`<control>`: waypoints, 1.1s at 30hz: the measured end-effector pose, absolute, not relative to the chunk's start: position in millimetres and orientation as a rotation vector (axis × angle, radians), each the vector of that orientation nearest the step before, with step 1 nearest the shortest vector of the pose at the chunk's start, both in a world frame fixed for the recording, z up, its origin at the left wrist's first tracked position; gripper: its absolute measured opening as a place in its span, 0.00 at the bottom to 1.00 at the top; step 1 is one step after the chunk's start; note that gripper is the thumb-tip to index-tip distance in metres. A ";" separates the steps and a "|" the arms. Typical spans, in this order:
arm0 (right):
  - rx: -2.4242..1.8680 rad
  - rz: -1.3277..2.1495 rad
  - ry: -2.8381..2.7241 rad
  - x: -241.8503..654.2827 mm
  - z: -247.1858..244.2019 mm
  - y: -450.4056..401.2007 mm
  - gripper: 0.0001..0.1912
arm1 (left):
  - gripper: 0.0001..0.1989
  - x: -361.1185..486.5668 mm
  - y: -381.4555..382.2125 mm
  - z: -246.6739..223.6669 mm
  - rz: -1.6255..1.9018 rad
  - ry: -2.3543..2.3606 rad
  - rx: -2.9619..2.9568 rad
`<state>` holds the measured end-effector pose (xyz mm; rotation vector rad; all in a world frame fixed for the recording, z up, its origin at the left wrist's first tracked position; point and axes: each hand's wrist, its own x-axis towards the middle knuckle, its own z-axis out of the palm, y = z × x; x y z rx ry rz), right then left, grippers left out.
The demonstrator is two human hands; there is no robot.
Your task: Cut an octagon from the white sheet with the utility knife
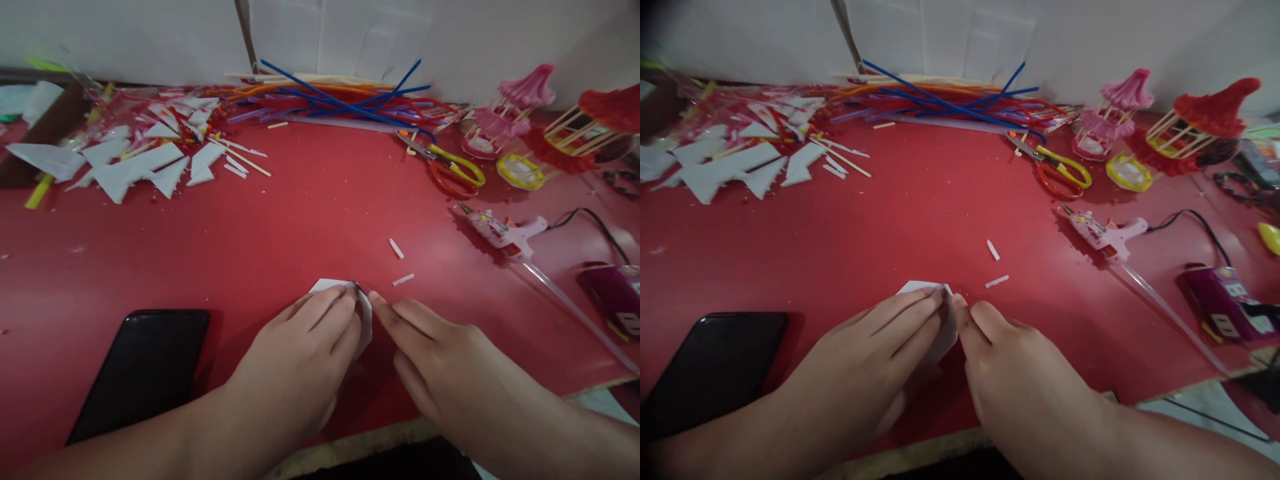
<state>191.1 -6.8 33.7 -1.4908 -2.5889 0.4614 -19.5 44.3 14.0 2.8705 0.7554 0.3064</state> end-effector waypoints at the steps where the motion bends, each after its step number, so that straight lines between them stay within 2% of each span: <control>1: -1.467 0.455 -2.608 191.0 33.0 -7.2 0.34 | 0.30 -19.2 44.4 13.7 0.312 0.759 2.871; 8: -1.432 0.491 -2.549 190.7 34.0 1.4 0.26 | 0.31 -18.5 44.8 13.1 0.283 0.757 2.890; 18: -1.494 0.496 -2.506 183.9 39.0 9.0 0.28 | 0.32 -19.4 44.9 15.6 0.171 0.756 2.888; 27: -1.430 0.447 -2.580 186.4 35.8 3.4 0.28 | 0.29 -17.8 43.0 12.7 0.286 0.775 2.923; 33: -1.494 0.513 -2.455 194.6 36.0 -12.8 0.35 | 0.26 -16.5 42.8 13.4 0.321 0.793 2.910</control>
